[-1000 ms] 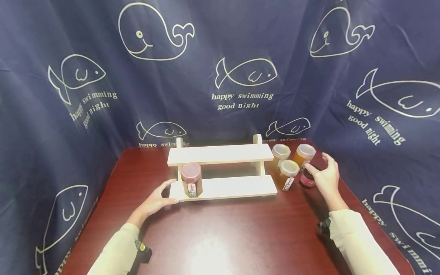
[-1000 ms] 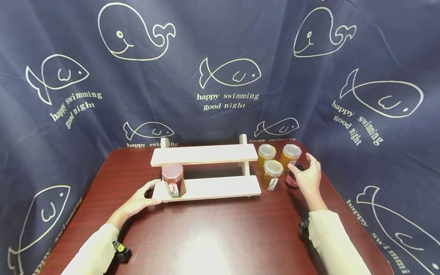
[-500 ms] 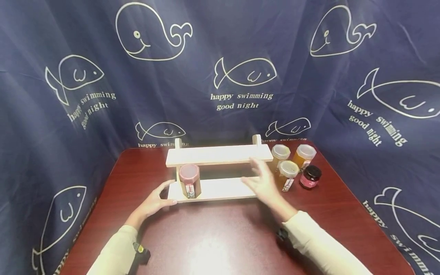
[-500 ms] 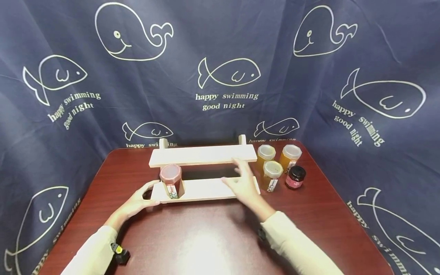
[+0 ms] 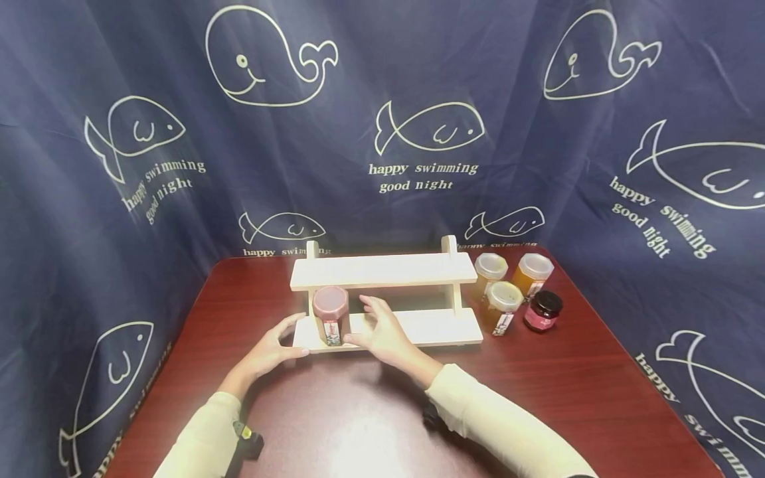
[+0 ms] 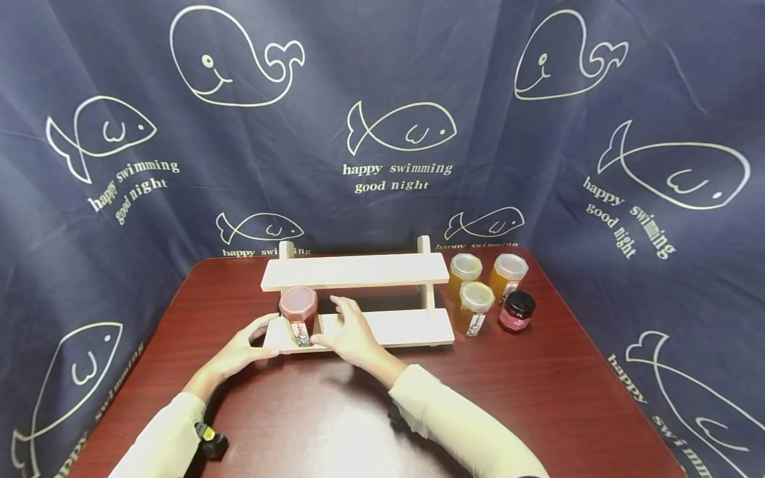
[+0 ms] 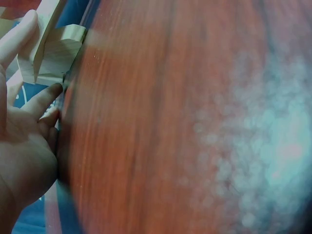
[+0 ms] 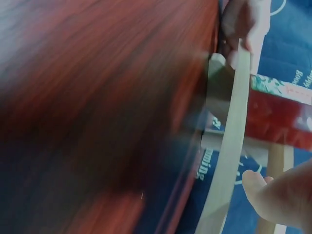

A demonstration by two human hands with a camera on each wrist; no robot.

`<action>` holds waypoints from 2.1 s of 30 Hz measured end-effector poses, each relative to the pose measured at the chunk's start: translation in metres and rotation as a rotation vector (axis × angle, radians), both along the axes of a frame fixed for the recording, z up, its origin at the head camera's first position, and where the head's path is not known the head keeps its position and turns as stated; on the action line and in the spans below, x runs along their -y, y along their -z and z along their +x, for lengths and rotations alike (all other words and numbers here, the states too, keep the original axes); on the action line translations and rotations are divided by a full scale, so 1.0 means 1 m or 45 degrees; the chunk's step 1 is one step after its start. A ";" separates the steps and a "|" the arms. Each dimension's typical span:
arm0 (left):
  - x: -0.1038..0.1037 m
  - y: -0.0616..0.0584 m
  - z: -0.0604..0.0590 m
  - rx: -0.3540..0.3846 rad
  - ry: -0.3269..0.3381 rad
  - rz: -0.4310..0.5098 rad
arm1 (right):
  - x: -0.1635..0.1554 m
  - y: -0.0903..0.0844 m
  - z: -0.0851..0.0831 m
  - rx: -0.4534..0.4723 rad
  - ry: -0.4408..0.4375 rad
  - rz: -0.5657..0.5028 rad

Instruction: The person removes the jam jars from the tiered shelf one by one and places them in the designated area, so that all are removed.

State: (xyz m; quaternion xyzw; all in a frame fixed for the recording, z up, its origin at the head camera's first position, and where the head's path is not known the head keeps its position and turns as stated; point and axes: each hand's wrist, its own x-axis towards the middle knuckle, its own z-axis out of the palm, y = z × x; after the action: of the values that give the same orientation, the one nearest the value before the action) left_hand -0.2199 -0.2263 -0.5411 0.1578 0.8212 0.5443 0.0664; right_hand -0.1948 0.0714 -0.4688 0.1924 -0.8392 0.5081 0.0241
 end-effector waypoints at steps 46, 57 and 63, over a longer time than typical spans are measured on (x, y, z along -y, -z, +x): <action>0.002 0.000 -0.002 0.001 0.013 0.021 | 0.001 -0.006 0.004 -0.059 0.300 -0.007; 0.005 0.001 -0.001 0.004 0.012 0.010 | -0.063 -0.015 0.020 -0.017 0.365 -0.023; 0.006 0.000 0.000 -0.008 0.016 -0.005 | -0.104 -0.016 0.028 -0.031 0.375 0.036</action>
State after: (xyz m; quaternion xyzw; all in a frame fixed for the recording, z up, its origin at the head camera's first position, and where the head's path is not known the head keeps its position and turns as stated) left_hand -0.2204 -0.2327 -0.5406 0.1646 0.8214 0.5419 0.0675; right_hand -0.1665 0.1752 -0.4525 0.0736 -0.8651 0.4848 0.1059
